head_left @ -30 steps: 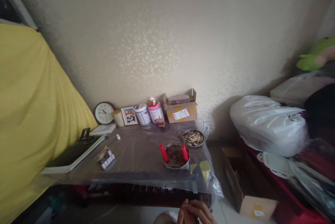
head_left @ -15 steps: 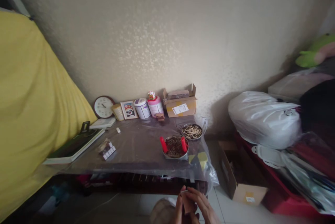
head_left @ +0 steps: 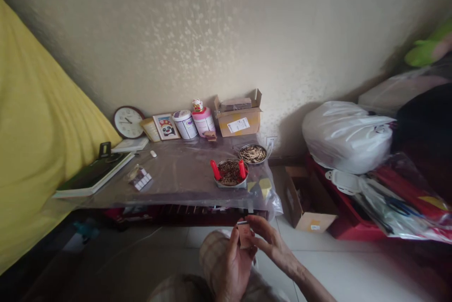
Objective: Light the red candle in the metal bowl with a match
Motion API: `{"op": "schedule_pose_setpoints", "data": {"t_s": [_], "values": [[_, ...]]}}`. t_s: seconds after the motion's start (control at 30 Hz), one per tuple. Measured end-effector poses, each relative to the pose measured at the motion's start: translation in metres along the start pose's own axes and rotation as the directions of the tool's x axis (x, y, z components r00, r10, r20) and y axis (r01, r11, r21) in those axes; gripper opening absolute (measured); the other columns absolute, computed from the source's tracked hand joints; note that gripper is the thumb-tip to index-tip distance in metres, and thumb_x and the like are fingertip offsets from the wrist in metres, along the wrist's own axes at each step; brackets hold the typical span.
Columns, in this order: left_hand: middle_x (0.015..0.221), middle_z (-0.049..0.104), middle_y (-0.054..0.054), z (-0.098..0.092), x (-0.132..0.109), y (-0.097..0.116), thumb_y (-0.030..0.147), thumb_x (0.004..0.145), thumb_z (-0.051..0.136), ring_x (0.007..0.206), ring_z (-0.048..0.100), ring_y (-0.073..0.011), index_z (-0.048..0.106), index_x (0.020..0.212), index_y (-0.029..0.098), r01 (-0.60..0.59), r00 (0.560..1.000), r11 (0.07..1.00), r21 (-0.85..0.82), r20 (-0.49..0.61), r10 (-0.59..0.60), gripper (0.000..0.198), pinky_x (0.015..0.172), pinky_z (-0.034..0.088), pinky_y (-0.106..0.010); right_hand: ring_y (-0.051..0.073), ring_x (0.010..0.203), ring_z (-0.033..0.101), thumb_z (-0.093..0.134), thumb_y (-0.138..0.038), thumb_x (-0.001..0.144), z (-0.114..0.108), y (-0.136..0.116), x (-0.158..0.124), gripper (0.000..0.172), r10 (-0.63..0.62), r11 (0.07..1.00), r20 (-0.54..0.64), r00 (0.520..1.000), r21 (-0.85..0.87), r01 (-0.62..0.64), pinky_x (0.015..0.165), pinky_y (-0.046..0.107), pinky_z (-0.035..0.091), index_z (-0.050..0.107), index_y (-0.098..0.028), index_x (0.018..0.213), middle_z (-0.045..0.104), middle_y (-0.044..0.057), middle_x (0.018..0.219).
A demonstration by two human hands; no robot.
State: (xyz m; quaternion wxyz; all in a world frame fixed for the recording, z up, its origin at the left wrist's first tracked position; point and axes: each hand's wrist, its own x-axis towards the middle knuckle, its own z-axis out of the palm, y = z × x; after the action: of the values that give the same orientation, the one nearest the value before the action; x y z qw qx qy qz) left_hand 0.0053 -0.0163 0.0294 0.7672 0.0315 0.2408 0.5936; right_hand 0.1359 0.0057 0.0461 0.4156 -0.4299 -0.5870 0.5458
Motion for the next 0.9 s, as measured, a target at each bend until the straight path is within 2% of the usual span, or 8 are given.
{"op": "schedule_pose_setpoints", "data": {"t_s": [0.07, 0.13, 0.27, 0.53, 0.7, 0.77, 0.83, 0.9], "values": [[0.092, 0.072, -0.006, -0.002, 0.001, -0.001, 0.028, 0.085, 0.057, 0.078, 0.064, -0.0146, 0.066, 0.107, 0.019, 0.017, 1.000, 1.000, 0.016, -0.022, -0.016, 0.025, 0.067, 0.047, -0.027, 0.022, 0.104, 0.063, 0.060, -0.043, 0.082, -0.004, 0.000, 0.005, 0.032, 0.048, 0.999, -0.059, 0.997, 0.023, -0.047, 0.093, 0.038, 0.050, 0.062, -0.021, 0.105, 0.068, 0.007, 0.109], [0.083, 0.071, -0.005, -0.003, 0.002, -0.003, 0.030, 0.085, 0.057, 0.069, 0.062, -0.0136, 0.066, 0.105, 0.018, 0.040, 0.998, 0.998, 0.054, -0.045, -0.038, 0.025, 0.063, 0.046, -0.026, 0.020, 0.087, 0.065, 0.061, -0.051, 0.080, -0.006, 0.002, 0.011, 0.033, 0.067, 0.997, -0.080, 0.995, 0.044, -0.064, 0.080, 0.033, 0.053, 0.065, -0.019, 0.091, 0.070, 0.004, 0.090], [0.081, 0.070, -0.005, -0.003, 0.003, -0.003, 0.031, 0.085, 0.058, 0.064, 0.060, -0.0134, 0.064, 0.105, 0.016, 0.080, 0.996, 0.991, 0.111, -0.051, -0.074, 0.026, 0.061, 0.044, -0.026, 0.012, 0.061, 0.057, 0.063, -0.056, 0.076, -0.004, 0.003, 0.016, 0.038, 0.111, 0.987, -0.067, 0.992, 0.128, -0.102, 0.058, 0.024, 0.047, 0.062, -0.018, 0.075, 0.062, -0.002, 0.065], [0.079, 0.069, -0.007, -0.007, 0.002, -0.003, 0.031, 0.086, 0.057, 0.068, 0.061, -0.0158, 0.063, 0.102, 0.016, 0.119, 0.993, 0.988, 0.094, -0.017, -0.118, 0.024, 0.061, 0.043, -0.027, 0.013, 0.063, 0.057, 0.059, -0.054, 0.079, -0.010, -0.001, 0.023, 0.038, 0.066, 0.997, -0.124, 0.990, -0.018, -0.069, 0.062, 0.025, 0.046, 0.062, -0.017, 0.071, 0.061, -0.001, 0.064], [0.078, 0.069, -0.009, -0.006, 0.002, -0.002, 0.031, 0.087, 0.054, 0.069, 0.062, -0.0159, 0.064, 0.099, 0.013, 0.156, 0.988, 0.984, 0.091, -0.028, -0.154, 0.024, 0.062, 0.043, -0.026, 0.014, 0.067, 0.059, 0.060, -0.037, 0.081, -0.017, -0.009, 0.023, 0.020, -0.009, 0.984, -0.078, 0.997, -0.178, -0.005, 0.063, 0.025, 0.046, 0.065, -0.018, 0.077, 0.065, 0.001, 0.070], [0.077, 0.069, -0.009, -0.005, 0.001, -0.001, 0.031, 0.086, 0.055, 0.068, 0.061, -0.0156, 0.064, 0.098, 0.012, 0.165, 0.986, 0.981, 0.098, -0.035, -0.163, 0.024, 0.060, 0.042, -0.026, 0.015, 0.072, 0.060, 0.056, -0.027, 0.084, -0.021, -0.017, 0.023, 0.014, -0.113, 0.918, 0.001, 0.994, -0.381, 0.105, 0.068, 0.026, 0.047, 0.067, -0.018, 0.082, 0.066, 0.002, 0.077], [0.074, 0.068, -0.007, -0.005, 0.002, -0.002, 0.031, 0.085, 0.056, 0.066, 0.060, -0.0150, 0.065, 0.096, 0.012, 0.163, 0.986, 0.980, 0.113, -0.041, -0.160, 0.024, 0.059, 0.041, -0.026, 0.015, 0.077, 0.061, 0.051, -0.019, 0.087, -0.025, -0.027, 0.024, 0.017, -0.196, 0.762, 0.146, 0.970, -0.600, 0.244, 0.071, 0.025, 0.047, 0.068, -0.019, 0.085, 0.066, 0.004, 0.083], [0.070, 0.067, -0.006, -0.005, 0.003, -0.002, 0.032, 0.085, 0.056, 0.061, 0.058, -0.0139, 0.065, 0.092, 0.012, 0.166, 0.986, 0.977, 0.135, -0.043, -0.162, 0.023, 0.057, 0.039, -0.025, 0.015, 0.080, 0.062, 0.048, -0.013, 0.088, -0.029, -0.036, 0.026, 0.022, -0.198, 0.601, 0.288, 0.937, -0.719, 0.348, 0.073, 0.024, 0.047, 0.069, -0.020, 0.088, 0.066, 0.004, 0.087]]}}
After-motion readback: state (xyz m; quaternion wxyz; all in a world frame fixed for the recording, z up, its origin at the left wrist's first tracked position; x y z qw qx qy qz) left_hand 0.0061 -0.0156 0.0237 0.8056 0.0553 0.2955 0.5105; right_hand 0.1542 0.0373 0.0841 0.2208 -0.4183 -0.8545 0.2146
